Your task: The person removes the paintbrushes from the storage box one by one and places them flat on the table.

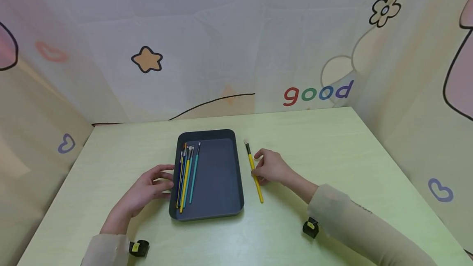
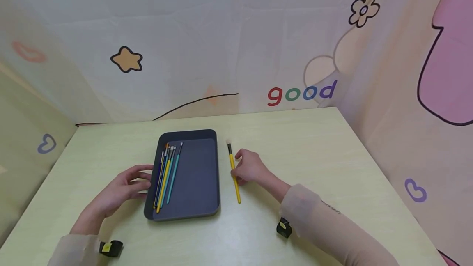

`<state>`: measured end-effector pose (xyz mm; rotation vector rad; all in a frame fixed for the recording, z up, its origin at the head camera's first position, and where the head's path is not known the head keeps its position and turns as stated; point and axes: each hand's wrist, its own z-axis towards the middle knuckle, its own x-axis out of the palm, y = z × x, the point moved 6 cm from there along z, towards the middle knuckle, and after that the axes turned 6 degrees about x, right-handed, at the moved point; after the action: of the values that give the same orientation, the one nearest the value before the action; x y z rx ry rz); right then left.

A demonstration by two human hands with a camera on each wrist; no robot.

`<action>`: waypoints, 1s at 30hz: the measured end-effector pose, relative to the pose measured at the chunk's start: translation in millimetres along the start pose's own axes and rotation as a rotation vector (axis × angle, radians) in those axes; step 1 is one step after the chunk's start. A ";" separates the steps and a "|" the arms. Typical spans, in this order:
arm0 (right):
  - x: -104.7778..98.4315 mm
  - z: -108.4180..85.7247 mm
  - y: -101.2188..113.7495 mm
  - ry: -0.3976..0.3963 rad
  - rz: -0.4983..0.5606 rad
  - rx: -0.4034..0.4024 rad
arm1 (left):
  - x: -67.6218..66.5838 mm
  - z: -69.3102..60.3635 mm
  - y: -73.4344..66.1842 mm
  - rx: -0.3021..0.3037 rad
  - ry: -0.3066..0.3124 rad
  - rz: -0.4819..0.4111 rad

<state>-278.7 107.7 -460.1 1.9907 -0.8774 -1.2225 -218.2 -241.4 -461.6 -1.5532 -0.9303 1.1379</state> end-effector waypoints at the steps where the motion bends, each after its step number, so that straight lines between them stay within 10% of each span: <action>1: 0.8 -0.2 0.9 -0.004 -0.005 -0.007 | -0.3 0.0 0.1 -0.001 -0.001 0.001; 30: 2.9 -0.9 19.6 0.014 0.095 -0.147 | -0.3 -0.1 0.9 -0.001 -0.001 0.002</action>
<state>-281.0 94.3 -445.7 1.8188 -0.8399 -1.1830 -218.2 -241.8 -462.4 -1.5551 -0.9304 1.1394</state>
